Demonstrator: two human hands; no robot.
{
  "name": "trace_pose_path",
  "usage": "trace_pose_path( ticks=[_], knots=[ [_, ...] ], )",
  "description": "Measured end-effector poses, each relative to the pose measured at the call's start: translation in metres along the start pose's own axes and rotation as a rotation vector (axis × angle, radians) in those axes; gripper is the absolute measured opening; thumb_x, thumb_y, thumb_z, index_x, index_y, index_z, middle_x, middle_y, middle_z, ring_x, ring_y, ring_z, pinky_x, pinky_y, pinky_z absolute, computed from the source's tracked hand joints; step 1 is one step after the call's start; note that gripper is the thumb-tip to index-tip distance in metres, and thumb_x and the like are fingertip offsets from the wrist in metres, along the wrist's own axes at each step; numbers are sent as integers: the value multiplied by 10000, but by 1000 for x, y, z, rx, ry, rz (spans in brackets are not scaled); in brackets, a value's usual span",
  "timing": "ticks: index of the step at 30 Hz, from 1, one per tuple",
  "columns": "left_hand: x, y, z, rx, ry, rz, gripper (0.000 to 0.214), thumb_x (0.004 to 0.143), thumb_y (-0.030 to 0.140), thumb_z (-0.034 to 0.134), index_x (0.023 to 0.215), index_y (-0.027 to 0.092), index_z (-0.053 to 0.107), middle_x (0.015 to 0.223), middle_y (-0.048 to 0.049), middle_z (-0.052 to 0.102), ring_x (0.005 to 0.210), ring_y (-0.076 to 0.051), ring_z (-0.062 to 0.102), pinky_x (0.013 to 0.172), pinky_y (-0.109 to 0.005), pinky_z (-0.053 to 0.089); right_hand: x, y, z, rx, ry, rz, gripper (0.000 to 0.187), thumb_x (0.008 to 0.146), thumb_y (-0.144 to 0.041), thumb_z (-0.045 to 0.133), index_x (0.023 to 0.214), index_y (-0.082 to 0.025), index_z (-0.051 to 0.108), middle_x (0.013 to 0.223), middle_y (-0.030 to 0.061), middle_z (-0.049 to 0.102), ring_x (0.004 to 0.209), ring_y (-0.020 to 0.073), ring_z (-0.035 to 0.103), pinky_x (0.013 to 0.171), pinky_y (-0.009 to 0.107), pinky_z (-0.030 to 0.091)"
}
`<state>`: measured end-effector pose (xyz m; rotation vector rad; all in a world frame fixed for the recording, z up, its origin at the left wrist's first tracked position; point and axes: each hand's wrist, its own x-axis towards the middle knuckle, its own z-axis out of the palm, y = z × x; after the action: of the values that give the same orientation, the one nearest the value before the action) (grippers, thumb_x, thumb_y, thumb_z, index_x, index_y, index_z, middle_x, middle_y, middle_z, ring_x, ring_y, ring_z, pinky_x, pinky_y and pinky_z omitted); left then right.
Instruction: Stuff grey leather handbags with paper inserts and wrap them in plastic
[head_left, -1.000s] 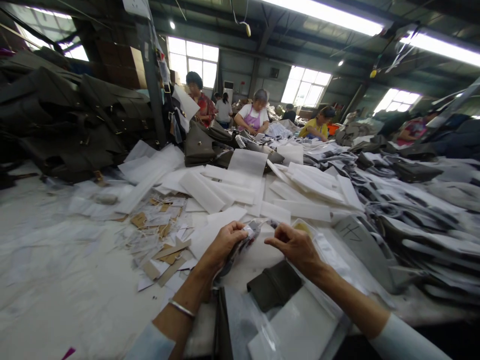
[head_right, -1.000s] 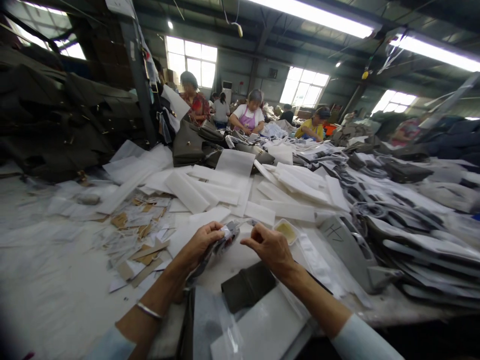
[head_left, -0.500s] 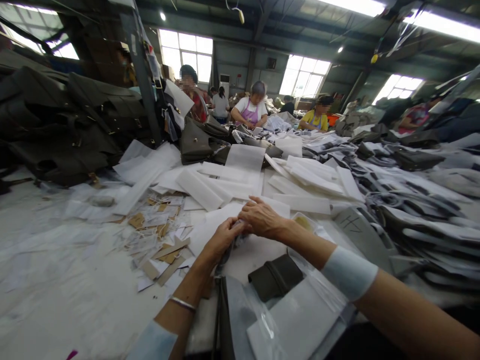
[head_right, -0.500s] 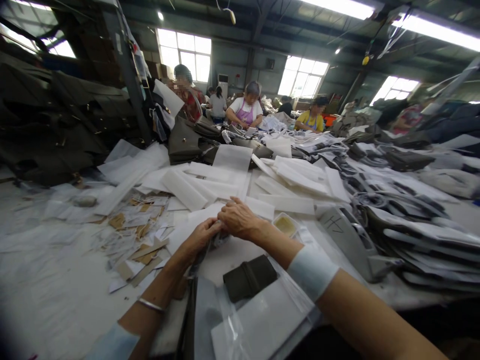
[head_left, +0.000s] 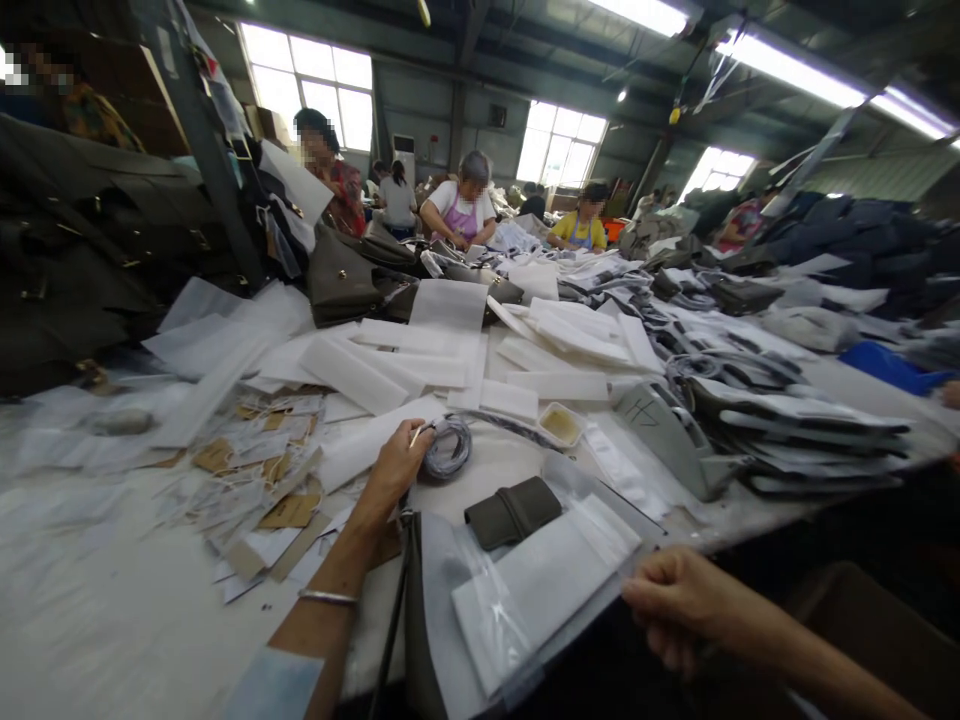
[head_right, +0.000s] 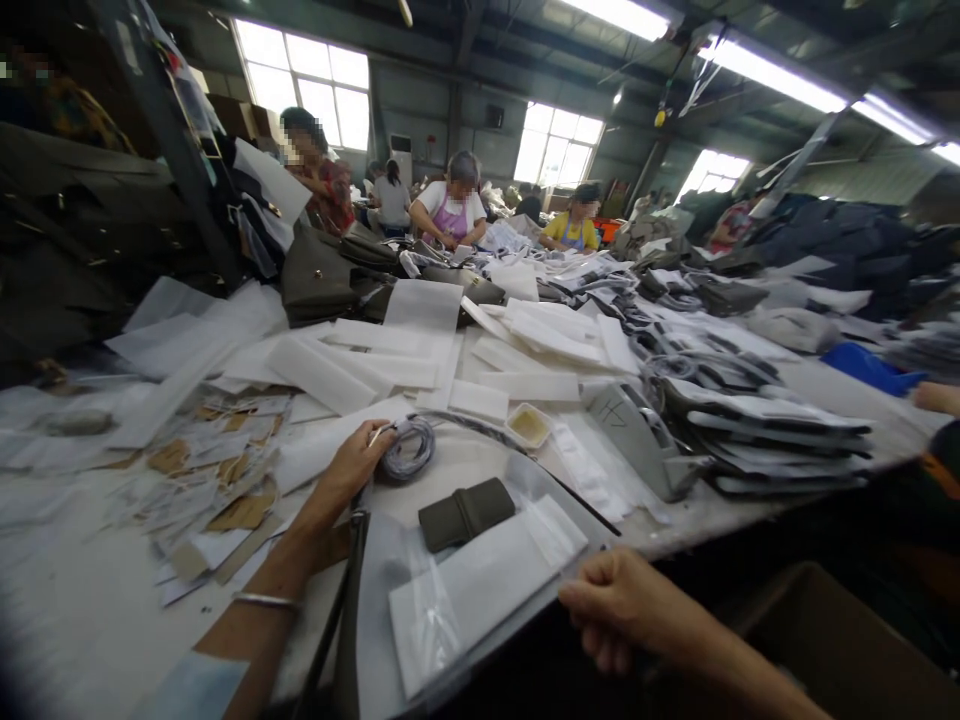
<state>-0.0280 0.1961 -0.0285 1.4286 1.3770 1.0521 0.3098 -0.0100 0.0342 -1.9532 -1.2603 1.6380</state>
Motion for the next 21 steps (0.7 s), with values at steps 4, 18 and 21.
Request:
trace_pose_path(
  ticks=[4,18,21],
  knots=[
    [1,0,1,-38,-77,-28,587,740,559,679,1170,177,564,926,-85,706,917,-275,672,834,-379,508,-4,59,35,323,-1,27,601,680,-742,687,782,-154,614,714,100,706,582,184,681,480,235,505],
    [-52,49,38,-254,-358,-105,764,577,450,861,1216,189,534,1145,-105,641,919,-267,671,678,-345,590,1,22,93,1248,64,-33,516,676,-581,789,968,-174,668,935,101,748,966,288,687,842,399,554],
    [-56,73,51,-296,-300,-57,766,599,477,849,1235,195,527,1171,-107,636,916,-266,682,700,-362,604,-6,25,78,1229,190,-200,549,679,-580,781,1030,-173,669,933,82,754,937,290,694,822,401,566]
  ],
)
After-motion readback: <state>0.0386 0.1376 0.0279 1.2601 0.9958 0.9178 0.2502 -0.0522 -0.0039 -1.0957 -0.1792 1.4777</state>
